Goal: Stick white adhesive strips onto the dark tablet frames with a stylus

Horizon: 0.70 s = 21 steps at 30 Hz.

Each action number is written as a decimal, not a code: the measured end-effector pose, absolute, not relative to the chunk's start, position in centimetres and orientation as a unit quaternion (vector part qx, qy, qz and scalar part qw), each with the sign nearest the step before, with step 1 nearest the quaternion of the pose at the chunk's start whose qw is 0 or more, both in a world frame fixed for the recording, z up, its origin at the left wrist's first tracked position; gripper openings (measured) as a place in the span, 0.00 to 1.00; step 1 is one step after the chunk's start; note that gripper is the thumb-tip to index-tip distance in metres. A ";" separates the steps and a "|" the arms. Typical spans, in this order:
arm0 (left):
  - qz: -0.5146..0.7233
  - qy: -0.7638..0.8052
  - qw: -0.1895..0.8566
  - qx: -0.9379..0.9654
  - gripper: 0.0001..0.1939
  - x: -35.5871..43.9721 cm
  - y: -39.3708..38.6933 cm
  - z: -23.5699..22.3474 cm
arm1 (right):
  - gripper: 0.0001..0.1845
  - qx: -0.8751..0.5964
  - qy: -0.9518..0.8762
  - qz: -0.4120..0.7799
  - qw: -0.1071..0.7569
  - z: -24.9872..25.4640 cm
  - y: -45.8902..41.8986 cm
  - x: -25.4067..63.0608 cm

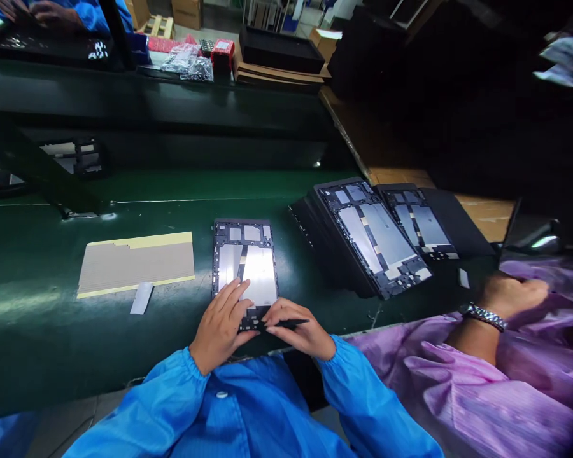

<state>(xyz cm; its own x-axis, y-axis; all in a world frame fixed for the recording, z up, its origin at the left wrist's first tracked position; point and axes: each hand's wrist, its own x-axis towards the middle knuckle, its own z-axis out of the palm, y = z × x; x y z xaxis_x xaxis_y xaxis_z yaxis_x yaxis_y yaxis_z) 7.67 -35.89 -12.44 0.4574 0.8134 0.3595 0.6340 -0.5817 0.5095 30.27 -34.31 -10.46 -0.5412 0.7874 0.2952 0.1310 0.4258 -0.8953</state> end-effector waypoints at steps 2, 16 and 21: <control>0.294 0.433 0.158 0.837 0.27 7.7 -35.9 -12.5 | 0.02 -0.317 -0.738 0.451 0.389 -10.8 -34.5 30.4; 0.325 0.407 0.146 0.841 0.23 6.0 -37.5 -11.4 | 0.04 -0.319 -0.753 0.444 0.366 -10.0 -34.7 30.3; 0.360 0.647 0.009 0.672 0.14 -1.1 -39.2 -11.2 | 0.02 -0.392 -0.663 0.441 0.461 -9.6 -34.0 28.7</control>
